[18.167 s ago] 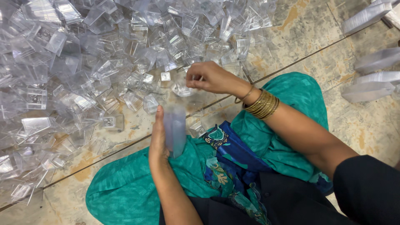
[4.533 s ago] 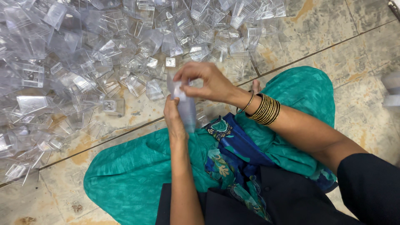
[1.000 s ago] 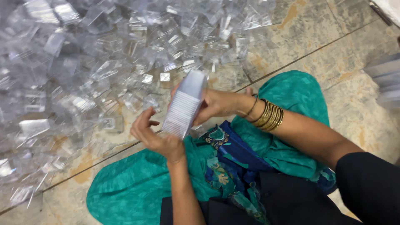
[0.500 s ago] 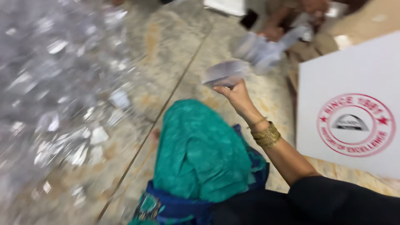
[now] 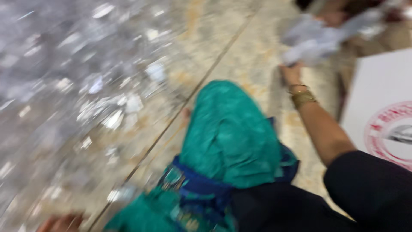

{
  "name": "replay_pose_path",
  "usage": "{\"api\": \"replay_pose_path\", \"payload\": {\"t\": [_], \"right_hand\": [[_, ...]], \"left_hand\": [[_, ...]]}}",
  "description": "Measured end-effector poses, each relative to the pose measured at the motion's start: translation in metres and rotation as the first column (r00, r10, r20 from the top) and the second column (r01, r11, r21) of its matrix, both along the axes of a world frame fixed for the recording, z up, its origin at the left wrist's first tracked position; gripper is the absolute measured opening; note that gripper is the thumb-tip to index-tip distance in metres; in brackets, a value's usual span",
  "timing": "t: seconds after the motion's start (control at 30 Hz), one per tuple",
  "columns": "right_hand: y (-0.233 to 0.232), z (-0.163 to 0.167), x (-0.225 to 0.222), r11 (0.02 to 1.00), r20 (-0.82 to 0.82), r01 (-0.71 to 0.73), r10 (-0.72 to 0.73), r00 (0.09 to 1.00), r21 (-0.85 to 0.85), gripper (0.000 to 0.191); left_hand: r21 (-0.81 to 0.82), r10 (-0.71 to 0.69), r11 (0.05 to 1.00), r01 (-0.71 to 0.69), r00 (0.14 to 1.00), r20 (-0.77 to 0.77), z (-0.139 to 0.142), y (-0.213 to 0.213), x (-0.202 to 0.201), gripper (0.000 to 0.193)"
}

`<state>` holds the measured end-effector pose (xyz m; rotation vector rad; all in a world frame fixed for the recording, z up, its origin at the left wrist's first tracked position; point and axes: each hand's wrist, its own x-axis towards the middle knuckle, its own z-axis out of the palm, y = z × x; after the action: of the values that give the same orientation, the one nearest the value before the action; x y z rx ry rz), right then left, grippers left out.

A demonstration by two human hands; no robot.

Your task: The person sits on the floor among scattered clear plastic cups and nests cups one at a time into a growing stack, occasionally reaching across the floor to pick up additional cups and squaring the stack by hand.

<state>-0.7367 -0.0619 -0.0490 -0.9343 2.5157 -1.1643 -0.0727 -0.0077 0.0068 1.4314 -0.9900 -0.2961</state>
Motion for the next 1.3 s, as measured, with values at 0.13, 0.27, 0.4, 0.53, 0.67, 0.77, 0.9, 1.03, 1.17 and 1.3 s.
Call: {"api": "replay_pose_path", "payload": {"t": [0.13, 0.27, 0.4, 0.53, 0.67, 0.77, 0.9, 1.03, 1.17, 1.3], "right_hand": [[0.023, -0.003, 0.077, 0.993, 0.436, 0.075, -0.107, 0.894, 0.091, 0.047], [0.037, 0.047, 0.163, 0.950, 0.446, -0.216, 0.298, 0.844, -0.225, 0.032], [0.002, 0.130, 0.239, 0.639, 0.127, -0.548, 0.706, 0.697, -0.541, 0.017], [-0.027, 0.165, 0.349, 0.274, -0.089, -0.947, 0.952, 0.291, -0.167, 0.023], [-0.037, 0.147, 0.464, -0.393, -0.028, -0.839, 0.901, -0.434, 0.376, 0.045], [-0.023, 0.109, 0.530, -0.385, 0.113, -0.613, 0.894, -0.434, 0.690, 0.034], [-0.011, 0.070, 0.553, -0.080, -0.262, -0.867, 0.936, -0.236, 0.492, 0.038], [-0.025, 0.049, 0.563, 0.040, -0.364, -0.938, 0.926, -0.094, 0.343, 0.045], [-0.057, 0.033, 0.569, 0.113, -0.540, -0.959, 0.840, -0.047, 0.259, 0.045], [-0.098, 0.017, 0.562, 0.235, -0.688, -0.918, 0.724, -0.054, 0.320, 0.033]], "left_hand": [[0.273, -0.028, 0.958, 0.084, 0.979, -0.202, -0.014, 0.028, 0.052, 0.029], [0.752, -0.243, 0.656, 0.060, 0.961, 0.135, -0.025, 0.043, 0.072, 0.039], [0.950, -0.304, 0.298, -0.096, 0.933, 0.190, -0.031, 0.036, 0.050, 0.081], [0.932, -0.309, 0.345, -0.110, 0.925, 0.223, -0.034, 0.035, 0.021, 0.087], [0.834, -0.196, 0.543, -0.092, 0.953, 0.233, -0.041, 0.042, 0.018, 0.076], [0.774, -0.175, 0.632, -0.028, 0.968, 0.178, -0.045, 0.042, 0.031, 0.076], [0.704, -0.148, 0.702, 0.104, 0.989, 0.002, -0.044, 0.030, 0.055, 0.063], [0.268, -0.085, 0.801, 0.536, 0.544, -0.835, -0.031, 0.021, 0.075, 0.055], [-0.175, -0.283, 0.912, 0.371, 0.261, -0.923, -0.026, 0.019, 0.075, 0.050], [0.020, -0.101, 0.945, 0.325, 0.352, -0.930, -0.033, 0.018, 0.083, 0.049]]}}
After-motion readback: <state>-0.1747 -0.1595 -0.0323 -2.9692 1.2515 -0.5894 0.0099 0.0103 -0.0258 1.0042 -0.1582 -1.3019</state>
